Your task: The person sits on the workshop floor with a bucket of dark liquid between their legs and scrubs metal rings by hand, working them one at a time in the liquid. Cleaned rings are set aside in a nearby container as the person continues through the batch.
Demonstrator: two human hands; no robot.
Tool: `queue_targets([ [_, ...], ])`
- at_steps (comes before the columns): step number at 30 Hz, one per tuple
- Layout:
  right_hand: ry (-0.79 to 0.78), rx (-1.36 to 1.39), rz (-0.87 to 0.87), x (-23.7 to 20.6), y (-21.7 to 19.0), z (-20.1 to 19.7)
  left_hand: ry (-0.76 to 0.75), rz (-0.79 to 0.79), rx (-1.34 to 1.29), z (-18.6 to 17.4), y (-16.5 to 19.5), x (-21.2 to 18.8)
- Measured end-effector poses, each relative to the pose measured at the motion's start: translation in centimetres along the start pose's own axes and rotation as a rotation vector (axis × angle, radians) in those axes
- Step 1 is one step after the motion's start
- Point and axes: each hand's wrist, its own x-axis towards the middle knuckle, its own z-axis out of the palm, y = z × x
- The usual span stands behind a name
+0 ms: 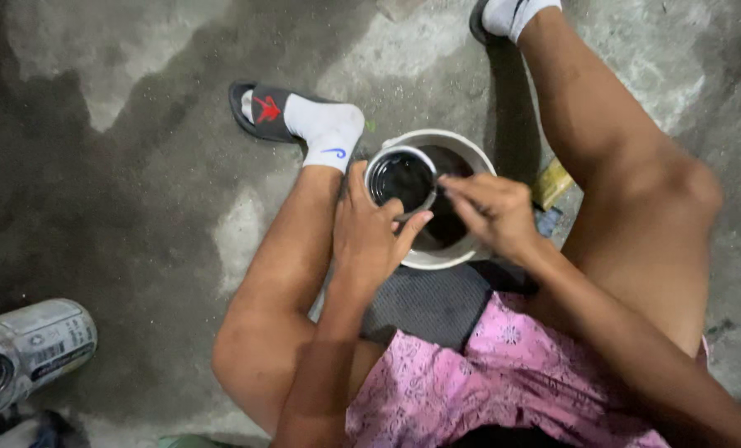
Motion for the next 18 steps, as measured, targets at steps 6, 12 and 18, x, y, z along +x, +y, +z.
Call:
queue_targets([
  [6,-0.169,-0.045,-0.121,0.3,-1.7,1.0,-0.225,-0.101,0.005,-1.3,-0.5,-0.2],
  [12,-0.065,-0.015,0.067,0.1,-0.9,0.8,-0.123,0.188,0.126,-0.7,-0.9,0.0],
  [18,-0.074,-0.044,-0.081,0.5,-1.1,0.6,-0.123,0.190,0.033,0.2,-1.3,0.0],
])
